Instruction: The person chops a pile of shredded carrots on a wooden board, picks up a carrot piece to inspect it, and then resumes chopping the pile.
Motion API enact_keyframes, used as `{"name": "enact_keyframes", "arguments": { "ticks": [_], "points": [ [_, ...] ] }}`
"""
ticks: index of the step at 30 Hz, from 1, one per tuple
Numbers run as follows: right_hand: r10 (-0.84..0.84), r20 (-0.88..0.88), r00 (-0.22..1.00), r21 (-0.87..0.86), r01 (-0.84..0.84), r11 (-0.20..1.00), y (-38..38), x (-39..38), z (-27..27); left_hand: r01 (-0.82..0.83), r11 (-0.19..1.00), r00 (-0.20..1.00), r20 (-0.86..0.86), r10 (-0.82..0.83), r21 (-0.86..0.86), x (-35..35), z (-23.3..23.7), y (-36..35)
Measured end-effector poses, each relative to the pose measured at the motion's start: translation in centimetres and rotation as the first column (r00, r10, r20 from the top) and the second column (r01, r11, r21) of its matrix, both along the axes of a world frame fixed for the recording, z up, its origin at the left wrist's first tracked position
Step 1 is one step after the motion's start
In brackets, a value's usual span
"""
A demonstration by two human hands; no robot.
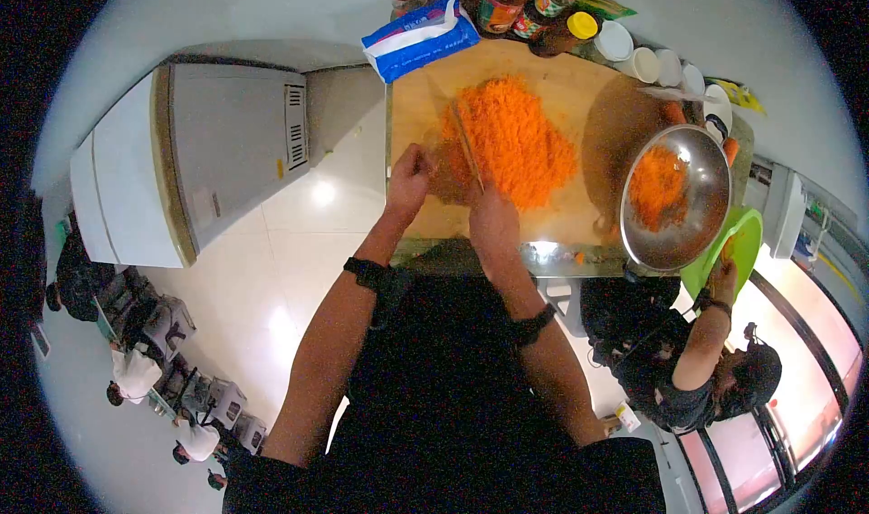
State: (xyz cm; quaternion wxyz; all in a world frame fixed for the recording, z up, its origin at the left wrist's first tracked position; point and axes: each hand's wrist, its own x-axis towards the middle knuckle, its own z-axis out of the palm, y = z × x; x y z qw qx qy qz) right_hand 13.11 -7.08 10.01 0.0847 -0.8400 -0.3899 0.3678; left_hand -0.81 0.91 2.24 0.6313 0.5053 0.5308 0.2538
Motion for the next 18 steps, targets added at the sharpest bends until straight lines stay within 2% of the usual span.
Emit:
{"name": "enact_keyframes", "arguments": {
  "ticks": [2, 4, 5, 6, 7, 8, 10, 11, 13, 15, 17, 18],
  "points": [
    [0.017, 0.034, 0.999, 0.006, -0.017, 1.000, -1.3, 0.2, -1.3, -0.010, 0.999, 0.999, -0.043, 0.009, -0.034, -0.1, 0.2, 0.1],
    [0.021, 0.074, 0.997, 0.012, -0.022, 1.000, -1.8, 0.4, -2.4, -0.091, 0.985, 0.994, 0.052, 0.100, -0.146, 0.0, 0.0, 0.2],
    [0.044, 0.069, 0.997, 0.086, -0.050, 0.995, -1.5, 0.5, -2.5, -0.083, 0.986, 0.994, 0.053, 0.091, -0.148, -0.1, -0.5, 0.2],
    [0.070, 0.066, 0.995, 0.156, -0.080, 0.985, -1.5, 0.7, -2.5, -0.079, 0.994, 0.991, 0.101, 0.087, -0.079, -0.2, -0.9, 0.1],
    [0.066, 0.069, 0.995, 0.148, -0.076, 0.986, -2.1, 1.2, -2.0, -0.080, 0.997, 0.985, 0.150, 0.081, -0.013, -0.2, -1.2, -0.3],
    [0.026, 0.040, 0.999, 0.079, -0.029, 0.996, -1.8, 1.8, -0.2, -0.078, 0.997, 0.985, 0.155, 0.080, -0.016, -0.2, -1.6, -0.6],
    [-0.009, 0.022, 1.000, 0.022, 0.008, 1.000, -2.0, 2.9, 1.2, -0.062, 0.998, 0.997, -0.040, 0.063, 0.022, 0.1, -2.1, -0.4],
    [-0.034, 0.020, 0.999, -0.025, 0.034, 0.999, -2.9, 3.3, 1.8, -0.066, 0.998, 0.997, -0.036, 0.067, 0.016, 0.4, -1.3, -0.8],
    [-0.059, 0.020, 0.998, -0.068, 0.060, 0.996, -3.5, 3.7, 0.9, -0.001, 0.996, 0.976, -0.217, 0.021, 0.093, 1.1, 0.8, -0.8],
    [0.008, 0.070, 0.997, 0.054, -0.012, 0.998, -3.3, 3.6, -2.2, 0.024, 0.989, 0.976, -0.216, 0.008, 0.146, 1.4, 0.0, -1.1],
    [0.005, 0.058, 0.998, 0.033, -0.007, 0.999, -2.5, 3.8, -2.7, 0.043, 0.980, 0.976, -0.220, 0.000, 0.192, 1.6, -0.3, -1.2],
    [0.007, 0.047, 0.999, 0.010, -0.008, 1.000, -2.3, 3.9, -2.2, 0.107, 0.974, 0.967, -0.248, -0.055, 0.199, 1.6, 0.0, -1.1]
  ]
}}
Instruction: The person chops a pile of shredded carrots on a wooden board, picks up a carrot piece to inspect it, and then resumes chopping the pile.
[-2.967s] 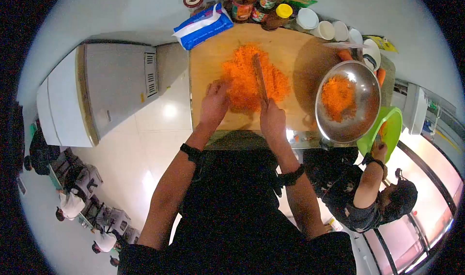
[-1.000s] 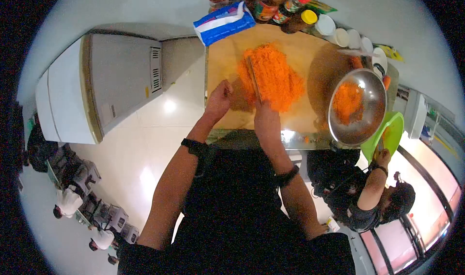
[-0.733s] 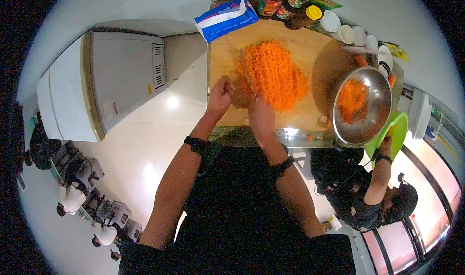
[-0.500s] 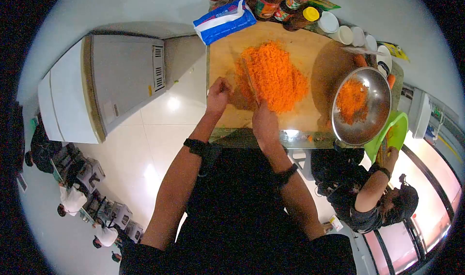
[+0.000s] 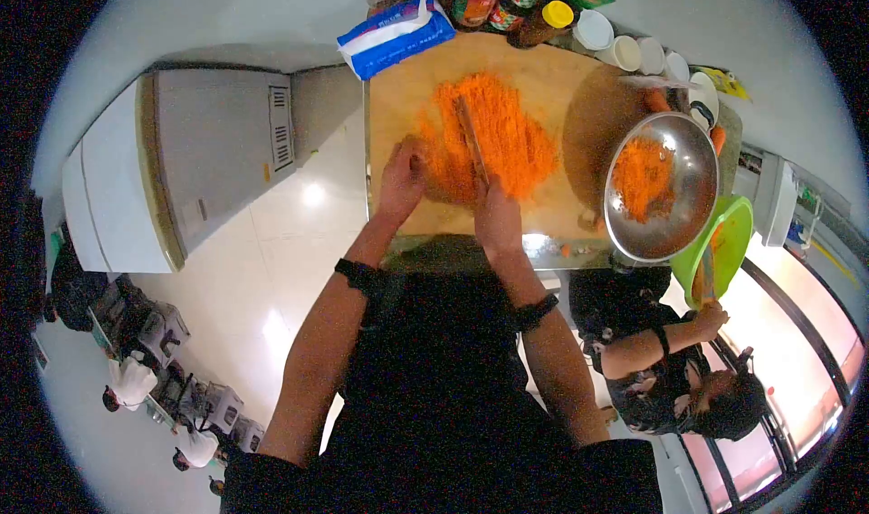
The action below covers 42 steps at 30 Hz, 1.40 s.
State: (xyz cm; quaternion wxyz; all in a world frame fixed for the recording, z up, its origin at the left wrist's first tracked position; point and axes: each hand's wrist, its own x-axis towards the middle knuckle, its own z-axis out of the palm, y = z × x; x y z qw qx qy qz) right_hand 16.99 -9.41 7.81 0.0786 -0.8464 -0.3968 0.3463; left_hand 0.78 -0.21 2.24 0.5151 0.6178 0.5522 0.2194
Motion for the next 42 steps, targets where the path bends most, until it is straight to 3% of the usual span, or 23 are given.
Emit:
{"name": "enact_keyframes", "arguments": {
  "ticks": [5, 10, 12, 14, 17, 22, 25, 27, 28, 30, 33, 37, 39, 40, 42],
  "points": [
    [0.028, 0.027, 0.999, -0.117, -0.024, 0.993, -1.3, 0.6, 3.2, 0.092, 0.994, 0.979, -0.178, -0.101, -0.057, 0.9, 1.9, -0.3],
    [-0.029, 0.000, 1.000, -0.061, 0.028, 0.998, -0.2, 0.5, 0.1, 0.215, 0.976, 0.973, -0.080, -0.217, -0.030, 1.4, 3.3, -0.9],
    [0.001, -0.020, 1.000, 0.082, 0.001, 0.997, -0.5, 0.9, 0.7, 0.225, 0.974, 0.974, -0.034, -0.225, -0.002, 1.9, 2.2, -2.0],
    [0.001, 0.017, 1.000, 0.025, -0.001, 1.000, -1.3, 1.6, 3.0, 0.229, 0.971, 0.973, 0.008, -0.230, 0.062, 2.3, 1.6, -1.2],
    [0.010, 0.041, 0.999, -0.036, -0.008, 0.999, -2.0, 2.8, 1.9, 0.262, 0.965, 0.963, -0.075, -0.259, 0.032, 1.3, 2.2, -1.6],
    [-0.031, 0.077, 0.997, 0.002, 0.031, 1.000, -0.7, 2.9, -0.2, 0.298, 0.925, 0.900, -0.393, -0.189, 0.237, 1.2, 3.0, -1.1],
    [-0.036, 0.036, 0.999, 0.022, 0.035, 0.999, -0.1, 2.7, 2.3, 0.353, 0.907, 0.902, -0.341, -0.266, 0.228, 1.3, 3.0, -0.2],
    [-0.076, 0.001, 0.997, -0.164, 0.075, 0.984, -0.9, 1.9, 4.5, 0.357, 0.911, 0.901, -0.332, -0.279, 0.205, 1.3, 3.3, 0.0],
    [-0.076, -0.001, 0.997, -0.167, 0.075, 0.983, -1.2, 1.7, 3.2, 0.373, 0.911, 0.897, -0.319, -0.306, 0.175, 1.2, 3.5, -0.1],
    [0.000, 0.057, 0.998, 0.067, -0.004, 0.998, -0.8, 1.2, -0.2, 0.360, 0.916, 0.906, -0.302, -0.297, 0.179, 1.4, 3.6, -0.2],
    [-0.056, -0.048, 0.997, 0.059, 0.059, 0.996, 0.9, 1.0, 0.5, 0.358, 0.912, 0.908, -0.303, -0.290, 0.198, 1.1, 2.6, -0.4],
    [-0.069, -0.013, 0.998, 0.028, 0.069, 0.997, -0.3, 1.0, 2.5, 0.360, 0.880, 0.885, -0.412, -0.217, 0.309, 1.6, 3.2, -0.5],
    [-0.044, -0.026, 0.999, -0.214, 0.038, 0.976, -1.0, 0.8, 4.1, 0.342, 0.896, 0.893, -0.393, -0.217, 0.283, 1.5, 3.1, -0.6],
    [-0.049, -0.030, 0.998, -0.220, 0.041, 0.975, -1.3, 0.5, 3.2, 0.334, 0.908, 0.900, -0.373, -0.227, 0.253, 1.3, 3.1, -1.0],
    [-0.073, -0.079, 0.994, 0.026, 0.076, 0.997, -0.9, 0.3, 0.8, 0.346, 0.902, 0.902, -0.356, -0.245, 0.257, 1.2, 2.7, -0.8]
  ]
}}
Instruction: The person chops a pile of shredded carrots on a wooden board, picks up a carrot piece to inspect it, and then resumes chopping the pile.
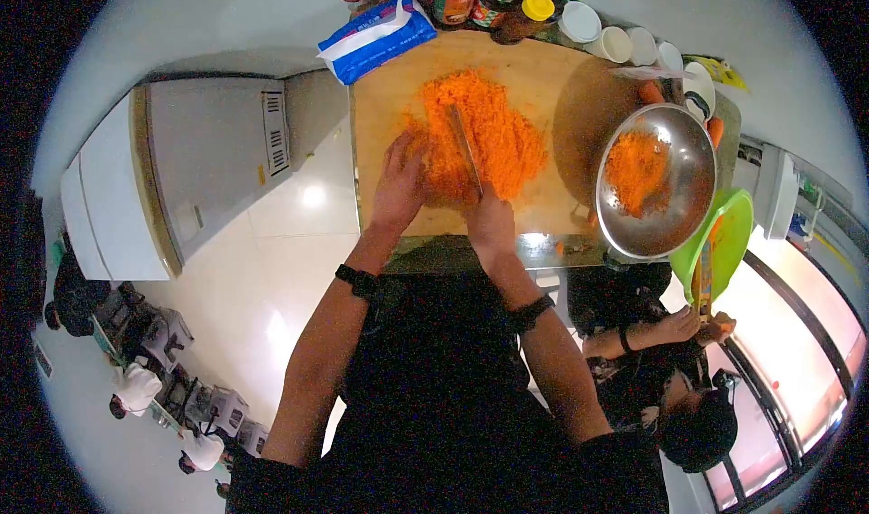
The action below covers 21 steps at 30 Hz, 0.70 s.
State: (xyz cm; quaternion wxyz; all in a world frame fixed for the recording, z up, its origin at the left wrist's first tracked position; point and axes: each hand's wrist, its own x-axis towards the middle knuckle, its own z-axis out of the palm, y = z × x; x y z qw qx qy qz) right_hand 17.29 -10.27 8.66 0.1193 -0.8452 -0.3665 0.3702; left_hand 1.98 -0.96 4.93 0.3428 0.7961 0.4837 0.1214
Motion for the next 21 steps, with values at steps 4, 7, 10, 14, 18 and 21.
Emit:
{"name": "enact_keyframes", "arguments": {
  "ticks": [4, 7, 10, 14, 18, 21],
  "points": [
    [0.084, 0.137, 0.987, 0.044, -0.091, 0.995, -0.1, 1.3, 0.6, -0.015, 0.999, 0.999, 0.051, 0.017, -0.041, -0.1, -0.1, 0.7],
    [0.110, 0.084, 0.990, -0.040, -0.107, 0.993, -1.3, 3.5, 1.4, -0.020, 0.999, 0.999, 0.039, 0.021, -0.035, 0.0, 0.0, 0.8],
    [-0.026, 0.007, 1.000, -0.049, 0.026, 0.998, -0.4, 2.5, 0.7, -0.003, 1.000, 0.998, 0.064, 0.003, -0.012, -0.1, 0.6, 1.0],
    [0.087, 0.161, 0.983, 0.067, -0.099, 0.993, -1.6, 3.0, -0.4, 0.037, 0.999, 0.998, 0.050, -0.037, -0.001, 0.0, -0.1, 0.8],
    [0.030, 0.073, 0.997, -0.105, -0.022, 0.994, -1.3, 4.0, 2.0, 0.043, 0.999, 0.997, 0.057, -0.042, -0.019, -0.3, -0.1, 1.5],
    [-0.035, 0.077, 0.996, -0.057, 0.040, 0.998, -1.3, 3.4, -0.4, 0.068, 0.997, 0.996, 0.051, -0.067, -0.029, -0.4, -0.2, 1.3]
  ]
}}
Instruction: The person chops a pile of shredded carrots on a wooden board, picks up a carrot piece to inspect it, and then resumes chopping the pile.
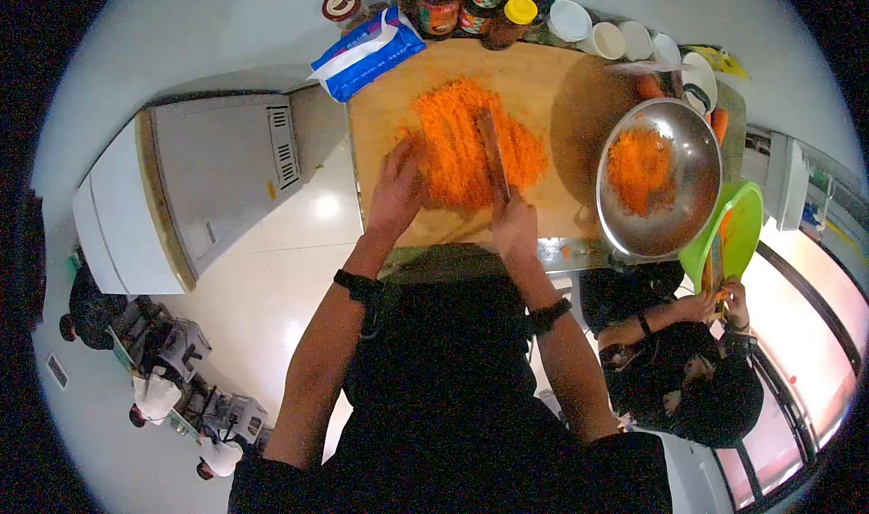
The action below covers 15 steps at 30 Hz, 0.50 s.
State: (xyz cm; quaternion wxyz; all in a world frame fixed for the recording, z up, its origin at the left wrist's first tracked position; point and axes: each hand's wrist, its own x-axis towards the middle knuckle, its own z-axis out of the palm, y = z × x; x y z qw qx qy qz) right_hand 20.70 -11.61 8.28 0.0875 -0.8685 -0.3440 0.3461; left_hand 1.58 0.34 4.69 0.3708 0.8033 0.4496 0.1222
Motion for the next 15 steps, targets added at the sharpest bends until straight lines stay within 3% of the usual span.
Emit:
{"name": "enact_keyframes", "arguments": {
  "ticks": [2, 5, 7, 10, 15],
  "points": [
    [-0.036, -0.004, 0.999, 0.067, 0.036, 0.997, 0.5, 0.4, -0.5, 0.009, 1.000, 1.000, 0.009, -0.009, -0.002, 0.3, -0.6, 0.3],
    [0.053, 0.023, 0.998, 0.088, -0.054, 0.995, -0.1, 1.2, 1.1, -0.004, 1.000, 1.000, -0.024, 0.005, 0.018, 0.3, -0.8, 0.2],
    [0.043, -0.044, 0.998, -0.039, -0.044, 0.998, -0.4, 1.3, 4.1, -0.010, 1.000, 0.998, -0.060, 0.009, -0.006, 0.3, -0.4, 0.3],
    [0.035, 0.011, 0.999, 0.071, -0.035, 0.997, -1.6, 0.9, -1.7, 0.003, 0.999, 0.999, -0.036, -0.002, 0.036, 0.3, -0.6, -0.1],
    [-0.038, -0.017, 0.999, 0.053, 0.039, 0.998, 0.4, 0.8, 1.1, -0.024, 1.000, 1.000, -0.010, 0.024, 0.009, 0.4, -0.7, -0.1]
  ]
}}
